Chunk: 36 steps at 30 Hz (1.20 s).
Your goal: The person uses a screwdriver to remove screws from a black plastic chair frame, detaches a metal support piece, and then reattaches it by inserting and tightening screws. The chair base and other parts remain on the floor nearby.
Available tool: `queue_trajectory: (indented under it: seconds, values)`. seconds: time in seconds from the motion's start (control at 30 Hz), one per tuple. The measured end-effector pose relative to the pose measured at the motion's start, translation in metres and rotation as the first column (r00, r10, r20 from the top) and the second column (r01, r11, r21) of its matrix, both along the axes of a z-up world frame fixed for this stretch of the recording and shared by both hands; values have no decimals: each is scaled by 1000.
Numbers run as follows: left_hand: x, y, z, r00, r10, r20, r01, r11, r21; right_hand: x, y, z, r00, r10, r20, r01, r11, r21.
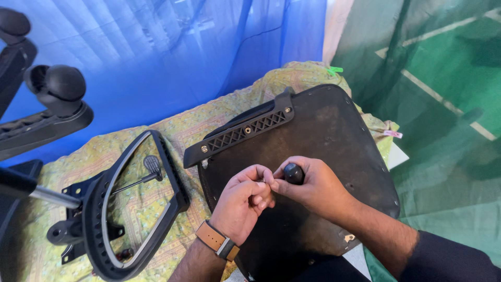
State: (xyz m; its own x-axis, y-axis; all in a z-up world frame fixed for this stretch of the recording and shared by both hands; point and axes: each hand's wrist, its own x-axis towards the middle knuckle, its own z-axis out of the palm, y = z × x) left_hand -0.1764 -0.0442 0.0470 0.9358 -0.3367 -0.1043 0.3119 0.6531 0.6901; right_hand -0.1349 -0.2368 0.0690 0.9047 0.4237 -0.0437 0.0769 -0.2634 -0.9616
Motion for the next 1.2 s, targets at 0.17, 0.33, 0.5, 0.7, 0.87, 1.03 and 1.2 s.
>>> queue_trajectory:
  seconds: [0.17,0.33,0.5,0.7,0.87,1.03,1.2]
  values:
    - [-7,-15,20,989,147,25,-149,980,130,8,-2,5,997,56,-47,-48,988,145]
    - [-2,-49,32,919,385,82,-392,869,301,16,-11,11,987,-13,-160,57,960,273]
    - [-1,-69,31,842,519,147,-530,743,408,21,-23,12,975,38,-220,61,902,428]
    - [-9,-79,22,733,639,234,-677,651,343,22,-25,14,961,148,-232,-26,888,459]
    - [-21,-65,23,643,701,309,-765,565,309,25,-10,23,945,221,-243,-94,891,445]
    - [-30,-34,30,612,715,337,-785,496,372,23,17,29,929,260,-263,-109,873,476]
    - [-42,2,36,637,730,250,-764,554,330,13,54,32,931,288,-222,-133,837,531]
